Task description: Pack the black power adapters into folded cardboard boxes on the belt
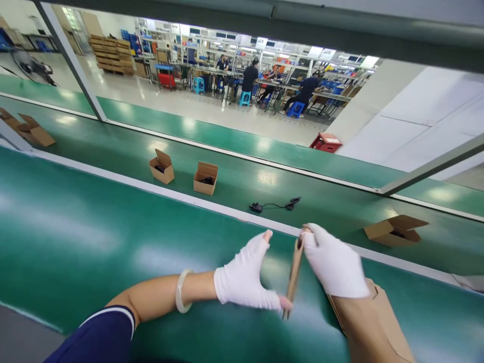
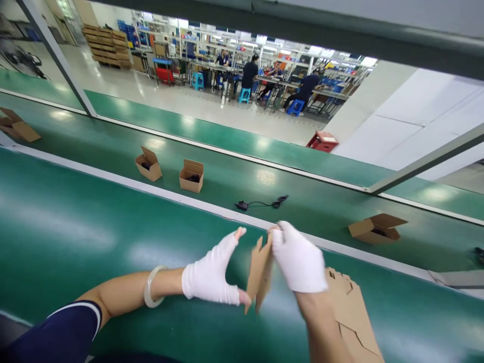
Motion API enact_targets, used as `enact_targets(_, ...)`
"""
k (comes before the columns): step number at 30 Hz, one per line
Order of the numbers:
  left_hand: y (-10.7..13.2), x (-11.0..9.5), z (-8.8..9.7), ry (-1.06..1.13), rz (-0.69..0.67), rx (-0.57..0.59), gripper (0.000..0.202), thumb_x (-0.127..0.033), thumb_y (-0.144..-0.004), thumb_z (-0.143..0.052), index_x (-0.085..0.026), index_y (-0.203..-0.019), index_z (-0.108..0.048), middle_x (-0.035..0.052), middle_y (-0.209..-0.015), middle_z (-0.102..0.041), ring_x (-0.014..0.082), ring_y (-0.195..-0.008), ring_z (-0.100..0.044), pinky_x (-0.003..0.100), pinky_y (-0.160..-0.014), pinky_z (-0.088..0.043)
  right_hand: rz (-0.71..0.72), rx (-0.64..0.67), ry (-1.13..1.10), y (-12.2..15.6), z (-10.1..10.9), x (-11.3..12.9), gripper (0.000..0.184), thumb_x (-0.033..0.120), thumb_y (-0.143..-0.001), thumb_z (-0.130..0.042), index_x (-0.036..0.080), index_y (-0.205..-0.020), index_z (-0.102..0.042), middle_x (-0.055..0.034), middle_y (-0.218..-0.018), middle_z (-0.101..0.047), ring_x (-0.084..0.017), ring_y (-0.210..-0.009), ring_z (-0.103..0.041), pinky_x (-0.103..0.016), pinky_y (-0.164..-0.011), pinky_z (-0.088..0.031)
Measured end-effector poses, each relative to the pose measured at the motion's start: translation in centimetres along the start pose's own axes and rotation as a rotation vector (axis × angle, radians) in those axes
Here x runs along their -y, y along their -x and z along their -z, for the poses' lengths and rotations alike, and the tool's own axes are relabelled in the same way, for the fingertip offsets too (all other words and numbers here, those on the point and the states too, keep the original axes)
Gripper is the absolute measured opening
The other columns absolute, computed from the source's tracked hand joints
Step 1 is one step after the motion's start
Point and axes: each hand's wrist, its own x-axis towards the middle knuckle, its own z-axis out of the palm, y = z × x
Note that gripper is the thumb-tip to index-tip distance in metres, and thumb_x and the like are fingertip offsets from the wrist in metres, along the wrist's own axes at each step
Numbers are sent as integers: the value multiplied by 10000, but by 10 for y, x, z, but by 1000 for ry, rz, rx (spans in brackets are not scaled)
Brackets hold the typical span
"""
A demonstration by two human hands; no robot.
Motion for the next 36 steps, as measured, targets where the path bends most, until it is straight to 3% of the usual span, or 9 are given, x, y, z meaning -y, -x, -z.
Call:
enact_targets(4,14,-4,15,214,29,71,1115,-525,-577,-747,-190,-1449,-139,159,-1481,-265,350,-1351,-275,516,-1108,-260,0,-67,-278,0,-2,56,361,298,-859,-332,173,-1010,-635,-101,-858,-709,-234,-705,-658,-328,-643,-493)
enact_targets(7,18,1,50,406,21,-31,815,-505,-729,-627,-180,-1390,-280,145,-1360,-454,324,-1240,-446,482,-1020,-390,-40,2,-677,4,-8,66,362,352,-884,-330,176,-978,-631,-99,-936,-707,-226,-837,-662,-324,-732,-517)
enact_targets(10,23,5,71,417,89,-157,639,-467,-748,-622,-188,-1283,-413,113,-1264,-540,308,-1148,-520,450,-944,-454,12,142,-895,8,-13,79,382,361,-906,-304,179,-998,-627,-94,-1012,-692,-215,-917,-648,-315,-749,-531)
enact_targets(17,37,19,69,415,96,-281,490,-485,-796,-519,-172,-1170,-474,94,-1193,-577,273,-1042,-568,418,-919,-463,355,-332,-242,17,5,106,352,237,-881,-360,119,-1119,-590,-170,-1074,-609,-282,-986,-563,-437,-835,-449)
enact_targets(21,41,19,66,471,86,-277,508,-488,-804,-497,-161,-1190,-453,109,-1183,-582,285,-1072,-557,396,-890,-479,583,-190,-85,17,17,116,288,337,-880,-437,138,-892,-644,-113,-846,-652,-251,-833,-565,-451,-886,-381)
enact_targets(25,46,15,67,443,126,-192,656,-509,-796,-503,-180,-1326,-303,132,-1207,-560,276,-1026,-587,397,-847,-497,689,27,-247,18,7,119,258,247,-893,-400,159,-836,-636,-44,-665,-647,-182,-681,-559,-401,-923,-371)
enact_targets(28,46,11,73,320,134,-49,765,-462,-767,-575,-244,-1393,-193,120,-1339,-448,263,-1098,-544,380,-883,-477,632,74,-417,24,-2,120,242,189,-873,-401,162,-899,-640,-62,-781,-684,-188,-776,-580,-350,-848,-432)
enact_targets(32,43,8,85,107,123,38,452,-446,-741,-610,-209,-1105,-484,67,-1107,-559,225,-957,-561,351,-807,-481,587,47,-591,30,-9,118,265,176,-867,-390,192,-965,-636,-26,-676,-655,-186,-742,-592,-402,-909,-412)
enact_targets(36,42,11,93,-112,38,-42,306,-449,-732,-601,-191,-832,-470,27,-894,-534,185,-811,-537,337,-736,-466,160,-63,-878,30,-16,109,320,228,-883,-374,201,-1146,-553,-95,-1065,-639,-225,-1020,-565,-445,-941,-398)
